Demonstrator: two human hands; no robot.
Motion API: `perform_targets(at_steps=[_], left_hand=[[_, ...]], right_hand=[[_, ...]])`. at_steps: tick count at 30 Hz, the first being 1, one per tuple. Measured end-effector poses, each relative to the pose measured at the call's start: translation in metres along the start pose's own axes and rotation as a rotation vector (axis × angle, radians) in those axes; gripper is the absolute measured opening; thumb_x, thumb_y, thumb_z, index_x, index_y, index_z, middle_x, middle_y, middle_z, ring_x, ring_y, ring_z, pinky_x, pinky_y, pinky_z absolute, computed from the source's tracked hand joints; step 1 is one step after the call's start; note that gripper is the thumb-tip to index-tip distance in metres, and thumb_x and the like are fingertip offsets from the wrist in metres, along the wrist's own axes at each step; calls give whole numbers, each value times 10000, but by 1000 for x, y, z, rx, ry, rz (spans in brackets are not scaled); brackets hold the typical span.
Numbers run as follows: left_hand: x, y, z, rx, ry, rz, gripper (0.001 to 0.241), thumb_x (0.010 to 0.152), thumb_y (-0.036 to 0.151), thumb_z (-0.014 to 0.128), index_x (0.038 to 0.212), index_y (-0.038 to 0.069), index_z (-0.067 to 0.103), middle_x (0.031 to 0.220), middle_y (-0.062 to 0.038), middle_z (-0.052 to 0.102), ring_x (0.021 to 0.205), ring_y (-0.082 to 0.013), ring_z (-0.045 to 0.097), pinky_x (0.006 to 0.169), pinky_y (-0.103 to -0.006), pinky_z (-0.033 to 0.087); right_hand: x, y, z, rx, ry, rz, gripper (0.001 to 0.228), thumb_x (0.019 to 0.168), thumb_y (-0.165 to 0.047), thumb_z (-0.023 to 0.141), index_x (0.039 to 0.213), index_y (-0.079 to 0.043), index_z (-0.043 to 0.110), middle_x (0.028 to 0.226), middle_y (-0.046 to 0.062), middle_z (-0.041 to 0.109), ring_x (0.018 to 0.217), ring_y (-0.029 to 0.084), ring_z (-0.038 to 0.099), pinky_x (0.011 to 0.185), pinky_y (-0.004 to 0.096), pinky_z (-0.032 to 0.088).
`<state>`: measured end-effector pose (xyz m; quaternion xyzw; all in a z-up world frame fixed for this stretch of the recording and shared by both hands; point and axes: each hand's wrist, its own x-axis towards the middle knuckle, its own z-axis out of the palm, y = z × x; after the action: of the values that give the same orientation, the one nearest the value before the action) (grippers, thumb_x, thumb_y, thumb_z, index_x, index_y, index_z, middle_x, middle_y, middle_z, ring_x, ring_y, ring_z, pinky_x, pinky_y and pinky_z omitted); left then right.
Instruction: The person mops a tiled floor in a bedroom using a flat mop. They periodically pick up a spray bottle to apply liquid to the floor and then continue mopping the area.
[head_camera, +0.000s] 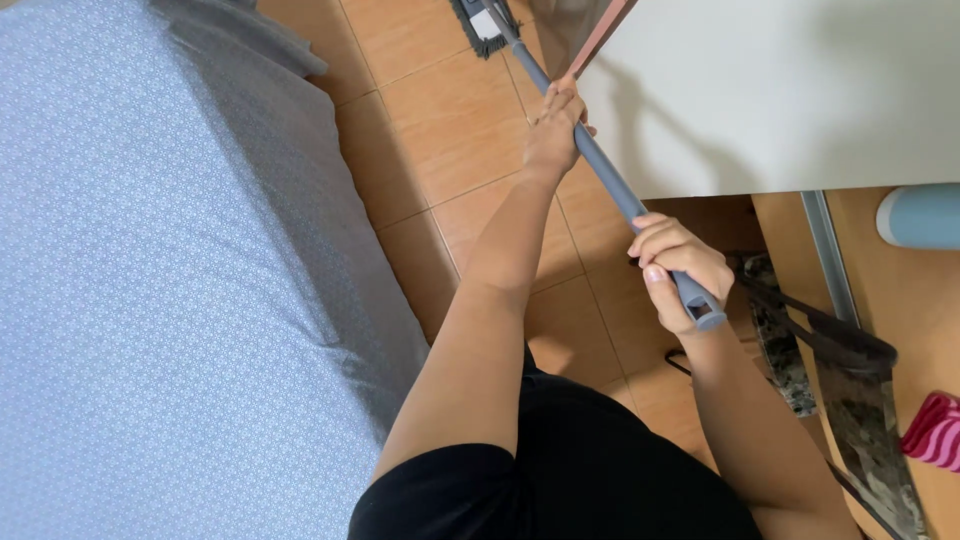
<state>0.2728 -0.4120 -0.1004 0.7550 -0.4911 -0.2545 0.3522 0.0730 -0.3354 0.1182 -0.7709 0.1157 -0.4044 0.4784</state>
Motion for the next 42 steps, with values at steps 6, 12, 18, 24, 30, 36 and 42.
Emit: perform_targets(at_steps=[6, 12, 18, 24, 30, 36, 42], left_hand=[[-17, -29, 36, 64, 196, 137, 246, 805, 277, 781, 885, 103, 627, 1291, -140, 614, 1368, -405, 464, 1059, -456, 462], [-55, 40, 3, 149, 75, 125, 294, 893, 406, 741, 933, 123, 674, 1121, -76, 678, 1274, -371, 577, 1014, -456, 490], [-103, 20, 24, 184, -54, 148, 235, 837, 201, 778, 1019, 99, 670, 1167, -101, 673, 1317, -400, 542, 1029, -455, 491], [-195, 154, 24, 23, 252, 450, 435, 771, 214, 854, 1101, 25, 642, 1200, -206, 637, 1240, -434, 547, 1023, -542, 422], [-177, 186, 63, -23, 303, 277, 232, 919, 140, 794, 918, 25, 594, 1029, -176, 649, 1109, -403, 614, 985, -504, 500], [-172, 173, 84, 25, 201, 474, 305, 896, 230, 791, 756, 57, 584, 916, -154, 678, 948, -340, 650, 940, -493, 507], [-154, 147, 106, 138, -27, 467, 188, 863, 194, 730, 751, 78, 633, 847, -103, 667, 912, -343, 631, 833, -438, 520]], right_hand=[[-15, -17, -2, -25, 15, 60, 131, 909, 29, 589, 801, 0, 522, 833, 139, 604, 815, 271, 617, 1003, 543, 538], [-16, -65, -34, 24, 49, 65, 79, 884, 59, 584, 830, 13, 551, 829, 122, 618, 792, 243, 626, 945, 487, 539], [-73, -72, -49, -16, -131, -11, 145, 810, 57, 655, 770, -44, 559, 866, 125, 639, 873, 261, 702, 1021, 513, 549], [-110, -70, -114, -297, -151, 225, 263, 816, 20, 772, 1009, -9, 595, 1225, 169, 639, 1185, 330, 645, 990, 427, 526], [-169, -34, -237, -747, 521, 257, 807, 903, 107, 767, 1534, -109, 313, 1654, 135, 325, 1536, 326, 383, 1252, 478, 415], [-143, 78, -336, -634, 790, 504, 1406, 776, -103, 1018, 1662, -86, -74, 1714, 227, 100, 1594, 377, 237, 1267, 506, 191], [-146, 150, -370, -495, 841, 318, 1158, 886, 144, 866, 1666, -67, 37, 1704, 188, 207, 1560, 345, 436, 1263, 444, 416]])
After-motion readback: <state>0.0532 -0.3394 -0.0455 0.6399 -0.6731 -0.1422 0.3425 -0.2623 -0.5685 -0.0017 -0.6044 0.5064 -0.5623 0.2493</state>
